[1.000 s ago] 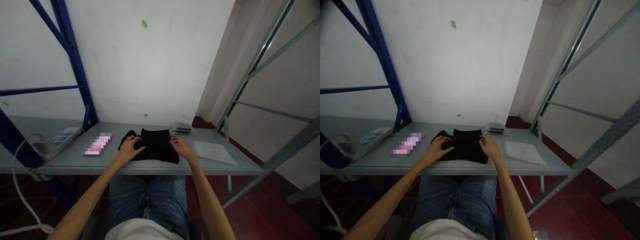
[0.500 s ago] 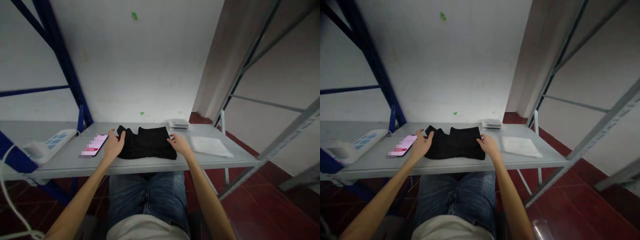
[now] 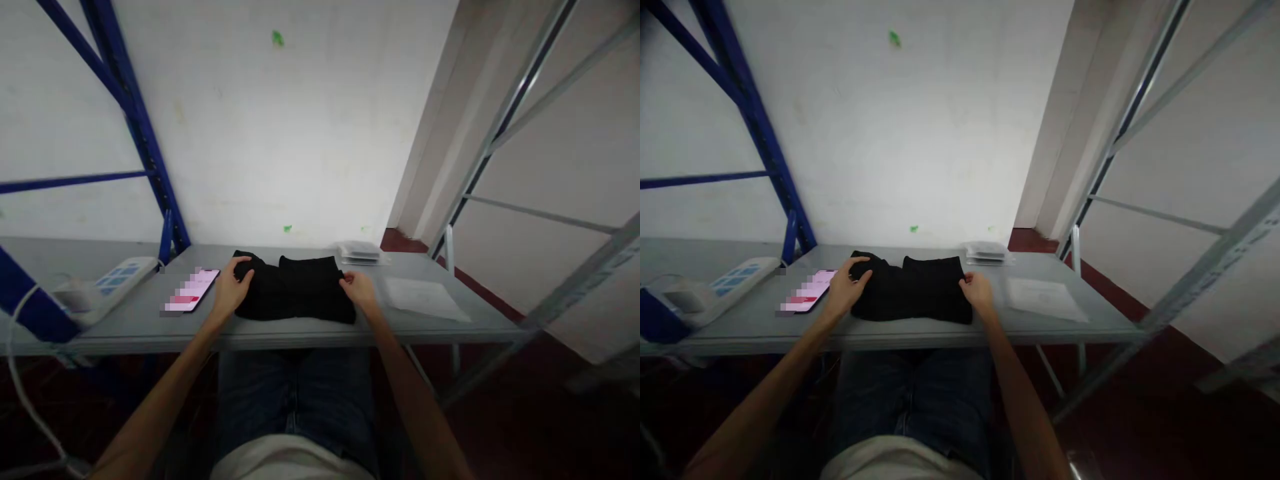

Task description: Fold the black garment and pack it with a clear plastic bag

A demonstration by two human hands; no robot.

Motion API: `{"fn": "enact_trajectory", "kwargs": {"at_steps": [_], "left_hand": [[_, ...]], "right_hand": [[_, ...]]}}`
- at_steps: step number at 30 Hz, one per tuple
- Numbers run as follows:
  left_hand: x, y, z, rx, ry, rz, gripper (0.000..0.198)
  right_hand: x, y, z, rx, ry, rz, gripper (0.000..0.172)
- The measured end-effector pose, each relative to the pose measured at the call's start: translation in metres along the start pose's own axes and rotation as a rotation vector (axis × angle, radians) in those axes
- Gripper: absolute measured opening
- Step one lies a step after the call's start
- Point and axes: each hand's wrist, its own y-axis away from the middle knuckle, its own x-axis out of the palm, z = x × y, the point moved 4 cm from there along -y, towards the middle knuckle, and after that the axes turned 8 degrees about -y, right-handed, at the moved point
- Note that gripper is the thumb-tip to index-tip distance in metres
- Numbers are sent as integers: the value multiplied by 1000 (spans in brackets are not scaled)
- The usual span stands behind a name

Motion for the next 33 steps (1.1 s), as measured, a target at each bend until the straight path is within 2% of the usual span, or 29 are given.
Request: {"fn": "enact_trajectory", "kwargs": {"at_steps": [4,8,12,16,19,22,25,29,31,33], "left_hand": [[3,1,-2,33,-5,-26,34],[9,6,-2,101,-232,19,31],[8,12,-6,187,-405,5,29],[7,11,-14,250,-381,93,18],[1,7,-20,307,-295,161,20],[-11,3,-27,378,-156,276,25],[-27,3,-33,438,-78,456,27],[-41,12,-38,454,-186,722,30],[-43,17,-39,434,-228,799,31],[-42,20,-41,406,-222,822,31]], "right_hand": [[-11,-6,1,-14,2,-76,24],[-8,-5,-8,-30,36,-67,20],[1,-6,-11,-140,11,-100,24],[4,-10,0,-257,-56,-99,18],[-4,-6,4,-296,-164,-66,11],[-18,10,-2,-335,-264,-60,16],[-28,35,-14,-386,-329,17,25],[-32,67,-24,-483,-253,160,30],[-33,77,-25,-498,-210,194,32],[-35,80,-22,-501,-177,193,31]]}}
